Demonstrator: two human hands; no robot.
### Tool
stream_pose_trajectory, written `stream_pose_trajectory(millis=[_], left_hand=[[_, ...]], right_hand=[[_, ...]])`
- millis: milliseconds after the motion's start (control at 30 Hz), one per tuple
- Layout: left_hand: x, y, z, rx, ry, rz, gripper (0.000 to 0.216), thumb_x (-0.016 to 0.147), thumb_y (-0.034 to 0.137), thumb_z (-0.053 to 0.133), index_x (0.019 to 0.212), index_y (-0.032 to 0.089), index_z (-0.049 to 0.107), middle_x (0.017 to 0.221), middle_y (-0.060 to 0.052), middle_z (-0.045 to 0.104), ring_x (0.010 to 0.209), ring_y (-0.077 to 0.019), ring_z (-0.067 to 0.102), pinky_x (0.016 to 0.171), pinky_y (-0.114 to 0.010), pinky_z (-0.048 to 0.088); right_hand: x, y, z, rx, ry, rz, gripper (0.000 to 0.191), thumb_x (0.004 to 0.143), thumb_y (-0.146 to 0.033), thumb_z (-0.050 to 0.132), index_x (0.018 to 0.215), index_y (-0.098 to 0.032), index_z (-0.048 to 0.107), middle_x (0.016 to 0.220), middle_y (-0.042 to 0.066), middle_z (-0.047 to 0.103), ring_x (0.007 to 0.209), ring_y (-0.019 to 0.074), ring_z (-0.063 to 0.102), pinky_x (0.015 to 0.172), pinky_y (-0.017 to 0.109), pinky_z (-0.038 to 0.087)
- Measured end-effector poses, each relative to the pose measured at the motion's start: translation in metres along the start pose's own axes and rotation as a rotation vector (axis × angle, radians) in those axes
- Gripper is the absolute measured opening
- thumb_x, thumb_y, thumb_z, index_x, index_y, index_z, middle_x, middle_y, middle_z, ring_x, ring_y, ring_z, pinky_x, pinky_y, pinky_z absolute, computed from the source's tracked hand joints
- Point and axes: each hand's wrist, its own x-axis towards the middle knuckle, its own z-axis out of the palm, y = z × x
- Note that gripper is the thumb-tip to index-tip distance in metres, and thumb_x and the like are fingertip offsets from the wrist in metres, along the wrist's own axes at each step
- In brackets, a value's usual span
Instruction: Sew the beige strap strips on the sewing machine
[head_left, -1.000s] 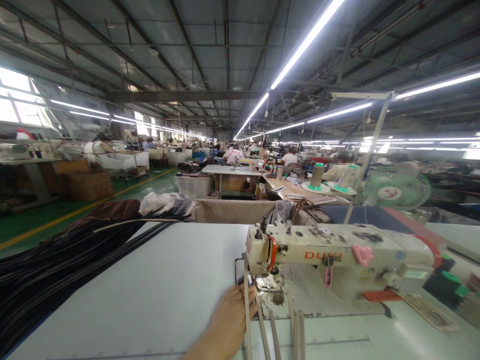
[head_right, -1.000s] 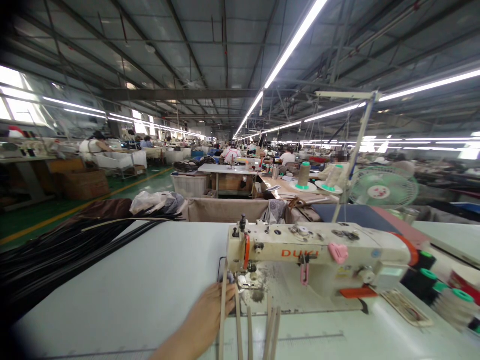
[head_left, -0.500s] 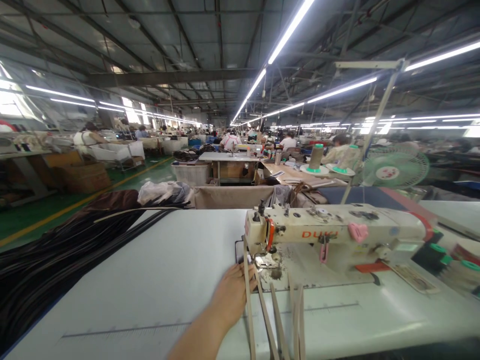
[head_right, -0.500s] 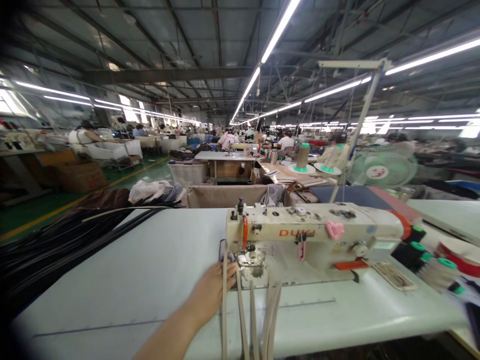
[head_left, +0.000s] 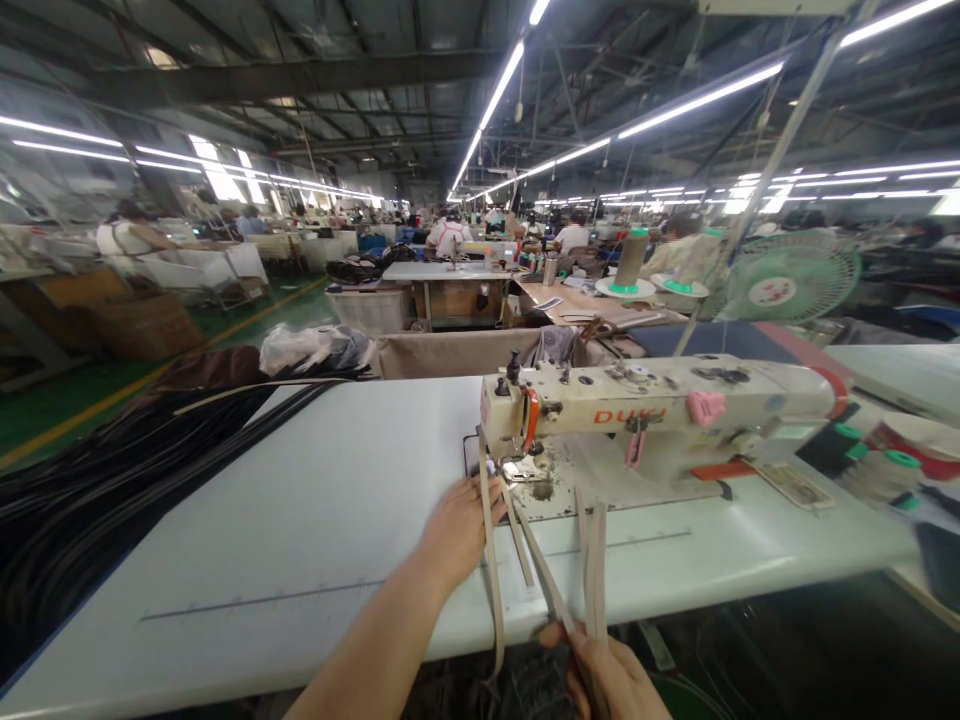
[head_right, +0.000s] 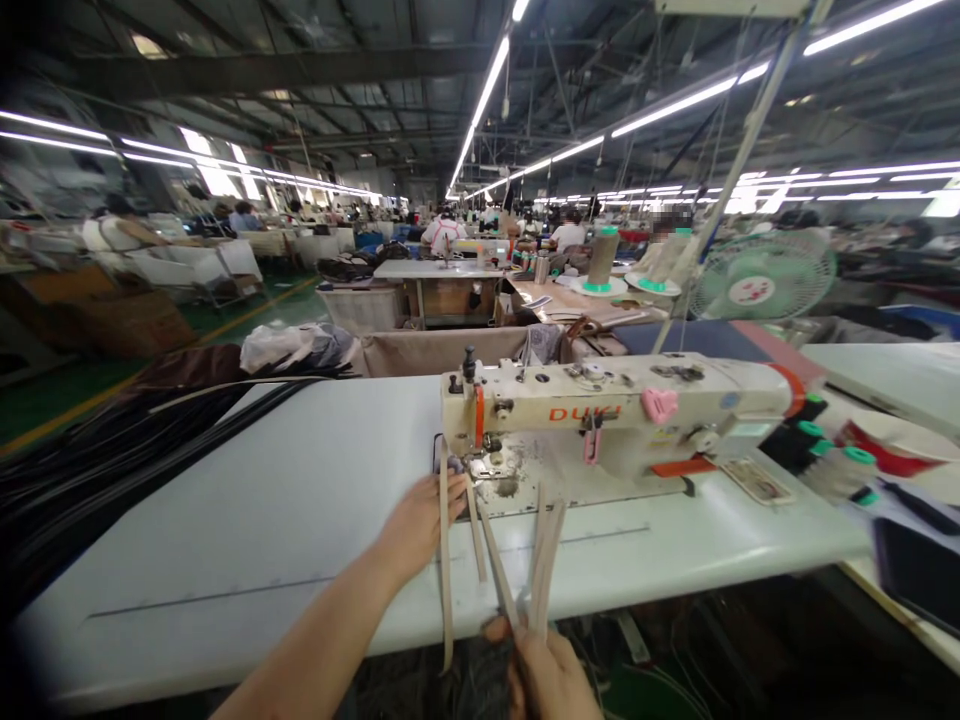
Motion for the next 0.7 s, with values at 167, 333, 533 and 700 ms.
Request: stream_pose_trajectory(millis=[167, 333, 533, 700], left_hand=[[-0.001, -0.001, 0.002, 0.004, 0.015, -0.01, 0.038, 0.109, 0.034, 0.041, 0.137, 0.019, 0.062, 0.142, -0.01, 0.062, 0.136, -0.0264, 0.056, 0.119, -0.051, 0.046], [-0.001, -0.002, 0.001, -0.01, 0.026, 0.013, 0.038, 0.11, 0.035, 0.041, 0.136, 0.02, 0.062, 0.141, -0.01, 0.063, 0.134, -0.0264, 0.057, 0.118, -0.05, 0.047], [-0.001, -0.002, 0.001, -0.014, 0.017, 0.017, 0.039, 0.11, 0.037, 0.039, 0.136, 0.018, 0.062, 0.141, -0.011, 0.063, 0.134, -0.0273, 0.057, 0.117, -0.052, 0.047], [-0.001, -0.003, 0.004, -0.029, 0.046, 0.018, 0.041, 0.11, 0.039, 0.039, 0.133, 0.018, 0.065, 0.138, -0.012, 0.064, 0.132, -0.0284, 0.059, 0.117, -0.053, 0.048]], right_hand=[[0.003, -0.006, 0.007, -0.002, -0.021, -0.045, 0.085, 0.075, -0.075, 0.073, 0.127, -0.009, 0.06, 0.054, -0.005, 0.052, 0.037, 0.0132, 0.053, 0.035, 0.02, 0.025], [0.011, -0.005, 0.015, 0.061, -0.05, -0.095, 0.099, 0.078, -0.07, 0.076, 0.147, -0.008, 0.04, 0.056, -0.005, 0.058, 0.044, 0.0194, 0.064, 0.036, 0.02, 0.034], [0.023, 0.001, 0.022, 0.158, -0.024, -0.067, 0.104, 0.068, -0.069, 0.083, 0.142, -0.008, 0.043, 0.055, -0.004, 0.059, 0.04, 0.0222, 0.064, 0.029, 0.02, 0.035], [0.011, -0.013, 0.033, 0.185, 0.0, -0.082, 0.07, 0.082, -0.048, 0.079, 0.134, -0.011, 0.051, 0.064, -0.002, 0.062, 0.046, 0.0179, 0.066, 0.034, 0.017, 0.04]])
